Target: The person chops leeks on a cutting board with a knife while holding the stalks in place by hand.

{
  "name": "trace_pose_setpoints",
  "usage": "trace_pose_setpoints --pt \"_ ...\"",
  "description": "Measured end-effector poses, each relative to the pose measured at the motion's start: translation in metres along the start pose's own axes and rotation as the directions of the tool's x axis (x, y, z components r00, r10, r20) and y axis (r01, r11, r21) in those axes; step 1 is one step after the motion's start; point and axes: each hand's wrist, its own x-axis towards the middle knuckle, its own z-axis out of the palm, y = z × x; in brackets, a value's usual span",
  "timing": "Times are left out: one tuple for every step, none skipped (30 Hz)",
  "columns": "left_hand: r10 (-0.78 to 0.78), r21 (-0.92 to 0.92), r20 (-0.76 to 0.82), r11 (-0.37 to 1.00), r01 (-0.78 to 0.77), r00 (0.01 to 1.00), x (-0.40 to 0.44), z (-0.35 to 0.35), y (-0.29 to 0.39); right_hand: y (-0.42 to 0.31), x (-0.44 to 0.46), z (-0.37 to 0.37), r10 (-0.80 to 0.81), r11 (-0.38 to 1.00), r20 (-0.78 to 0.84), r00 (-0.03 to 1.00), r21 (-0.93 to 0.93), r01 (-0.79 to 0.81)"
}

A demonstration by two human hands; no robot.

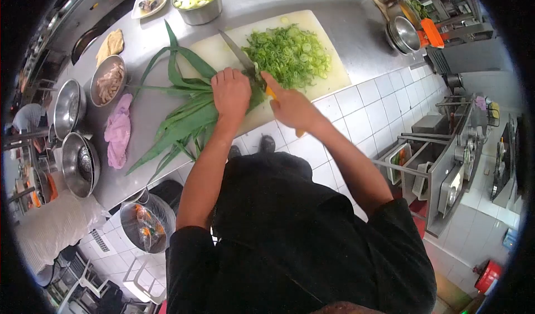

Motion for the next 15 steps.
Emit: trace_pose_setpoints --pt "-0.002 -0.024 0.004 1.0 0.002 1.0 -0.003 -0.001 0.0 -0.017 -0.013 -0.018 0.051 0.998 0.057 0.997 0.046 -0.053" --pt "-0.007 -0.046 -0.004 0.999 0.007 1.0 0.001 0.0 0.0 -0.026 -0.022 -0.03 0.061 0.998 0.07 0.996 0.013 -0.062" --pt "-0.012 -0.057 -0.01 0.998 0.011 1.0 0.0 0.001 0.0 -0.032 -0.032 -0.037 0.073 0.997 0.089 0.993 -0.018 -0.072" --pt "-0.018 -0.066 -0.014 0.998 0.017 1.0 -0.001 0.002 -0.001 -0.039 -0.04 -0.043 0.085 0.996 0.108 0.99 -0.049 -0.08" --pt "-0.025 -0.075 -0.018 0.997 0.024 1.0 -0.002 0.003 -0.003 -0.046 -0.048 -0.05 0.118 0.992 0.135 0.984 -0.054 -0.112" --pt "-0.03 -0.084 -0.012 0.996 0.029 0.999 -0.002 0.003 -0.003 -0.054 -0.055 -0.055 0.15 0.988 0.162 0.975 -0.06 -0.142" --pt "-0.035 -0.093 -0.006 0.995 0.035 0.999 -0.002 0.002 -0.004 -0.057 -0.059 -0.058 0.182 0.983 0.187 0.965 -0.067 -0.172" --pt "-0.04 -0.103 0.0 0.994 0.039 0.999 -0.003 0.002 -0.004 -0.058 -0.063 -0.058 0.178 0.983 0.19 0.966 -0.072 -0.167" --pt "-0.037 -0.09 0.018 0.995 0.038 0.999 -0.002 0.001 -0.004 -0.059 -0.065 -0.058 0.174 0.984 0.191 0.966 -0.077 -0.162" --pt "-0.033 -0.075 0.035 0.997 0.036 0.999 -0.001 0.0 -0.003 -0.059 -0.066 -0.058 0.168 0.985 0.191 0.967 -0.082 -0.155" --pt "-0.029 -0.059 0.053 0.998 0.032 0.998 -0.001 -0.001 -0.003 -0.058 -0.068 -0.056 0.155 0.987 0.182 0.971 -0.081 -0.142" --pt "-0.023 -0.055 0.04 0.998 0.025 0.999 -0.001 0.0 -0.004 -0.057 -0.068 -0.055 0.142 0.988 0.171 0.975 -0.082 -0.13" --pt "-0.018 -0.052 0.028 0.998 0.019 0.999 -0.001 0.001 -0.003 -0.055 -0.07 -0.053 0.131 0.989 0.161 0.978 -0.083 -0.119" --pt "-0.013 -0.048 0.016 0.999 0.014 1.0 -0.001 0.001 -0.003 -0.053 -0.072 -0.05 0.122 0.991 0.151 0.981 -0.081 -0.111" --pt "-0.012 -0.054 -0.009 0.998 0.011 1.0 -0.001 0.002 -0.003 -0.05 -0.074 -0.048 0.111 0.992 0.142 0.984 -0.078 -0.101"
